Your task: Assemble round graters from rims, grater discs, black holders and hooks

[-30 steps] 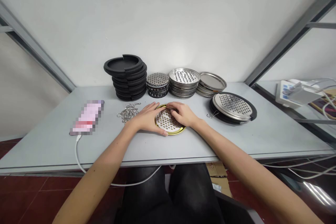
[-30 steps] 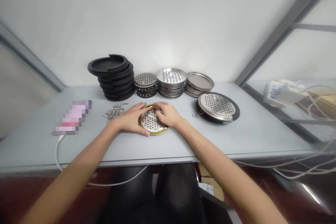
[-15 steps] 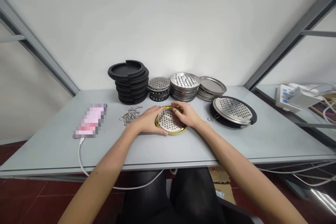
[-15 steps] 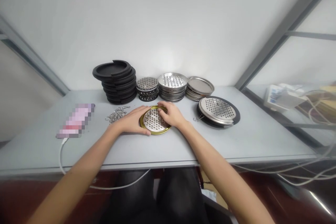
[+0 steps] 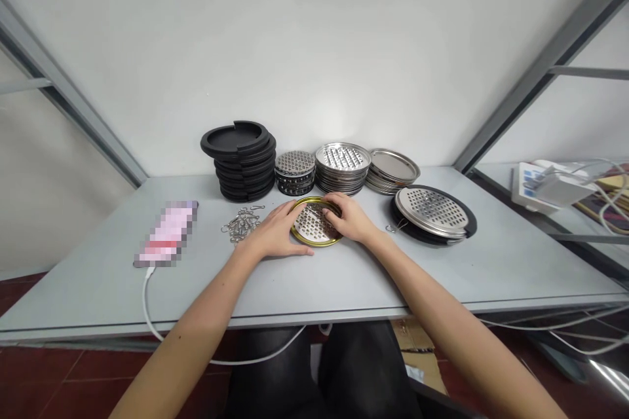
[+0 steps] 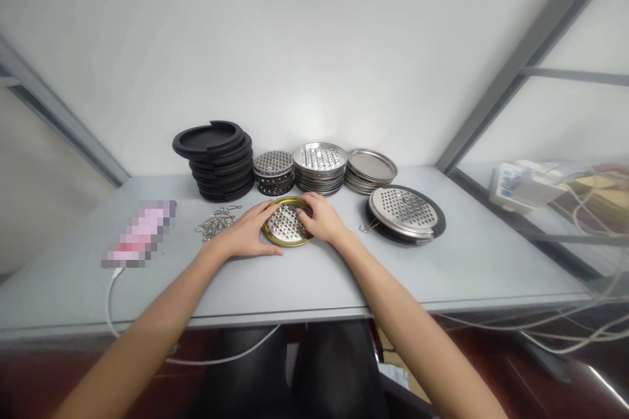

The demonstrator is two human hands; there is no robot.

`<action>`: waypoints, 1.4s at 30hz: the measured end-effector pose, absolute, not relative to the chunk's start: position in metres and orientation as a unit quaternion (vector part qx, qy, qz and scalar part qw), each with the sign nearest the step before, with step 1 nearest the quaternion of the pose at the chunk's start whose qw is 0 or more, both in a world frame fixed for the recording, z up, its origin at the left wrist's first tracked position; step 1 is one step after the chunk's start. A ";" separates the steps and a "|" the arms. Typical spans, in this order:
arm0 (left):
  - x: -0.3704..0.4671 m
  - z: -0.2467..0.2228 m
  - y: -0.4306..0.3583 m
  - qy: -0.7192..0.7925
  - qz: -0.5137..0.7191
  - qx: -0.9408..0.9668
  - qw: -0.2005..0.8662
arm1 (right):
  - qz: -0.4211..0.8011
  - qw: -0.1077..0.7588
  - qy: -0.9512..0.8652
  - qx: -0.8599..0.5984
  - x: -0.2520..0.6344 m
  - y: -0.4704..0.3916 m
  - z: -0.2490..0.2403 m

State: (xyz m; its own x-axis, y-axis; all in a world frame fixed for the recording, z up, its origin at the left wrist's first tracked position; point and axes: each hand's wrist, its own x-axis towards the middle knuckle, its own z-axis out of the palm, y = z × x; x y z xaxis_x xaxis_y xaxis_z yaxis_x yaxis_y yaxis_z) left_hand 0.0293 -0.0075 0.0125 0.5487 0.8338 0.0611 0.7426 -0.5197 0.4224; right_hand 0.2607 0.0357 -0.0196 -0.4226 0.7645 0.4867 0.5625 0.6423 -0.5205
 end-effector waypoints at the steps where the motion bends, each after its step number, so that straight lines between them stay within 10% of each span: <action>1: 0.030 0.012 -0.008 0.456 0.128 0.863 0.175 | 0.143 0.360 -0.833 -0.394 0.261 0.036 -0.020; 42: 0.027 -0.001 0.002 0.469 0.166 0.853 0.158 | 0.145 0.297 -0.834 -0.441 0.266 0.037 -0.021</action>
State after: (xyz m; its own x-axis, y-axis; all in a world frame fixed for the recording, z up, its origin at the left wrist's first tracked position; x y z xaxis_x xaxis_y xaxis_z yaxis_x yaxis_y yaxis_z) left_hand 0.0274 0.0024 -0.0011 0.5057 0.8520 0.1358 0.7473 -0.5112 0.4245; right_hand 0.2657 0.0367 -0.0206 -0.4349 0.8217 0.3684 0.6488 0.5696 -0.5045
